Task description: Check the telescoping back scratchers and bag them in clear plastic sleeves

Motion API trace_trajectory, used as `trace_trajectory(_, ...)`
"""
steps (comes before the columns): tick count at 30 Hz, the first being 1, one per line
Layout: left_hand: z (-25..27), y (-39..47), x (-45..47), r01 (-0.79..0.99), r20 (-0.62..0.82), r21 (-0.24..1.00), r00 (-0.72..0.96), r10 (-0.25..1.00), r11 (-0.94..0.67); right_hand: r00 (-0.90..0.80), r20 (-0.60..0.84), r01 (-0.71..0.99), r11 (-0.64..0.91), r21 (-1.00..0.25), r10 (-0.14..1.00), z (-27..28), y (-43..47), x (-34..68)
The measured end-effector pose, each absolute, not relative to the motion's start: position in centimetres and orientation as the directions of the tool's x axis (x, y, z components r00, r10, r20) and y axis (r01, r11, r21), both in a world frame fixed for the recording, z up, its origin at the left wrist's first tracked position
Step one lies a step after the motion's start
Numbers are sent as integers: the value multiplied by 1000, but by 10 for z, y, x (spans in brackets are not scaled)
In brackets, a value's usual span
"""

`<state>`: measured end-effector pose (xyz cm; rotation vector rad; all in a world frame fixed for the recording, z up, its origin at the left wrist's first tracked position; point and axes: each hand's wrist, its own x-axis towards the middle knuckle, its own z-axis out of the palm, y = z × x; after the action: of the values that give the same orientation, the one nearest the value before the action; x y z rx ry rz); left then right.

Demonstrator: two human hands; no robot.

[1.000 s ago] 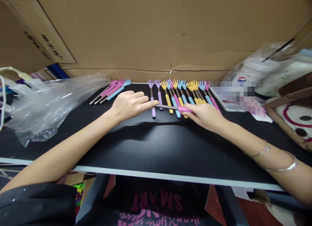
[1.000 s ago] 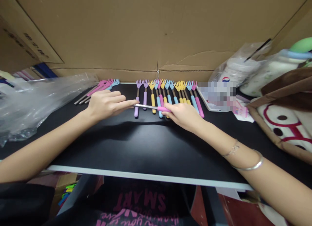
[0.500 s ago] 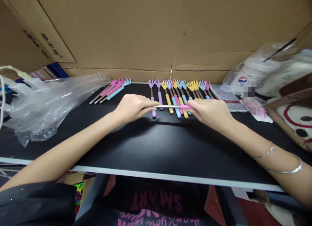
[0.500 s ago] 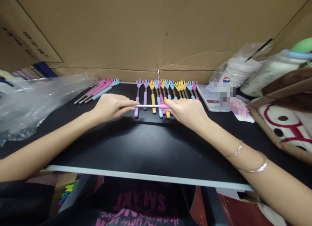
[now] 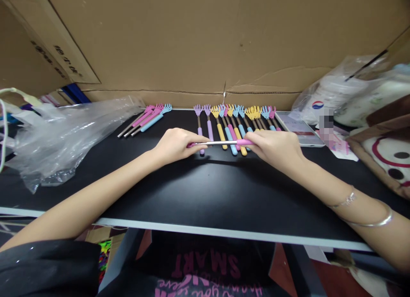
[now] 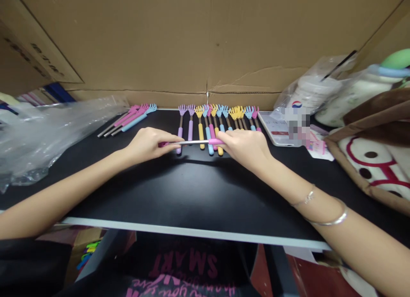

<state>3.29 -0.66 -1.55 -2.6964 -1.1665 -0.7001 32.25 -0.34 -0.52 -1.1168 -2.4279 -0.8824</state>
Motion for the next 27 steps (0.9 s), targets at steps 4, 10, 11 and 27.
trace_trajectory(4, -14, -7, 32, 690, 550, -106, 640, 536, -716, -623, 522, 781, 496, 380, 582, -10, -4, 322)
trace_trajectory(10, -9, -9, 32, 663, 636, -308, 677, 371, -682, -609, 483, 792, 519, 322, 629, -12, -5, 321)
trace_trajectory(11, -8, -10, 32, 662, 632, -331, 684, 363, -672, -613, 470, 788, 535, 305, 635, -12, -5, 320)
trace_trajectory(27, 2, -18, 33, 727, 461, -198, 661, 592, -657, -629, 257, 772, 627, 102, 733, -15, -12, 315)
